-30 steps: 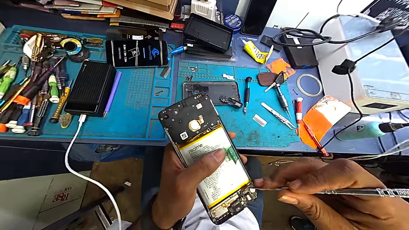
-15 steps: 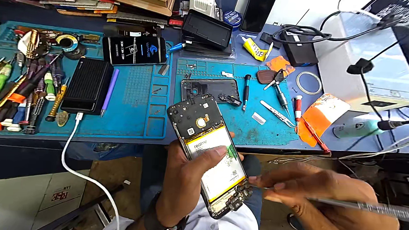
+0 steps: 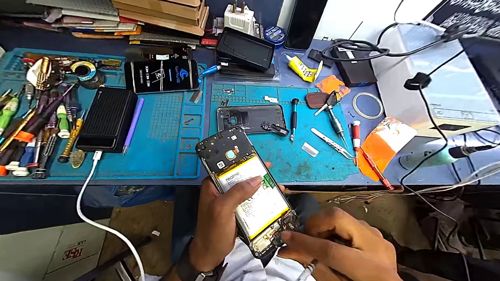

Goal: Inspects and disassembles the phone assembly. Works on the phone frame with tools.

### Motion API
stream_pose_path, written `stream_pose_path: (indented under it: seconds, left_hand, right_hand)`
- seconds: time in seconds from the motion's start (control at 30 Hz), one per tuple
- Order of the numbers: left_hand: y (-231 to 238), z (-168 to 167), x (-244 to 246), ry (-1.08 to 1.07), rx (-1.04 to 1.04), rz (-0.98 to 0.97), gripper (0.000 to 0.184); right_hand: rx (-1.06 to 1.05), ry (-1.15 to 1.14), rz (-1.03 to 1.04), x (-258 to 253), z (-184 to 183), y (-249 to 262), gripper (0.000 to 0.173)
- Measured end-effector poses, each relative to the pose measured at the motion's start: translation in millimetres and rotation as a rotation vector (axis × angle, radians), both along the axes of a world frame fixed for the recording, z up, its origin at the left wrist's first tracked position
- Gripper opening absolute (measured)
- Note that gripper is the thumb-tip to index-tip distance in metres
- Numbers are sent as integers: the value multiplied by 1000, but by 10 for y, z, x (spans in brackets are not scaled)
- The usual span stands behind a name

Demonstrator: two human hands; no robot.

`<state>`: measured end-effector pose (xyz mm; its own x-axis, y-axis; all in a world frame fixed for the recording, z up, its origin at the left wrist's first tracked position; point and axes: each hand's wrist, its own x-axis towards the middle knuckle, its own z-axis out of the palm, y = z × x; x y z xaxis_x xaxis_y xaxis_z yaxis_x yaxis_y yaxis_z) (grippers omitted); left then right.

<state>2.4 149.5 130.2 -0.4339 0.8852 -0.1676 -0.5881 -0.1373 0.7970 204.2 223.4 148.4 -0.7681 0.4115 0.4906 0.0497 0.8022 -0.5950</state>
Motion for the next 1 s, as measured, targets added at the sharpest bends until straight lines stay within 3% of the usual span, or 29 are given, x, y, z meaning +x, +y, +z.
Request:
stream_pose_path:
  seconds: [0.13,0.27,0.4,0.53,0.6,0.73,1.0]
  left_hand:
    - [-12,-12,15,39,-12,-24,34]
    - [-9,-42,12,68,-35,-17,34]
    - [-1,-87,-8,21,-69,-14,35]
    - [-5,-178,-42,-73,-99,100,35]
    - [-11,-248,-58,-199,-81,122,39]
    - [120,-324,-44,-338,-10,128,39]
    - [772,-187,-33,-163,-203,173,38]
  right_hand:
    - [-18,-76,118,-23,71,117,17]
    - [-188,-50,113,-33,103,160,15]
    - [-603,71,47,-40,94,178,18]
    - [-1023,249,-251,6,29,219,13]
    - [-1135,334,-373,37,-22,260,12]
    - [-1210,415,-444,93,-130,300,14]
    - [-1178,441,-500,63,-141,301,11]
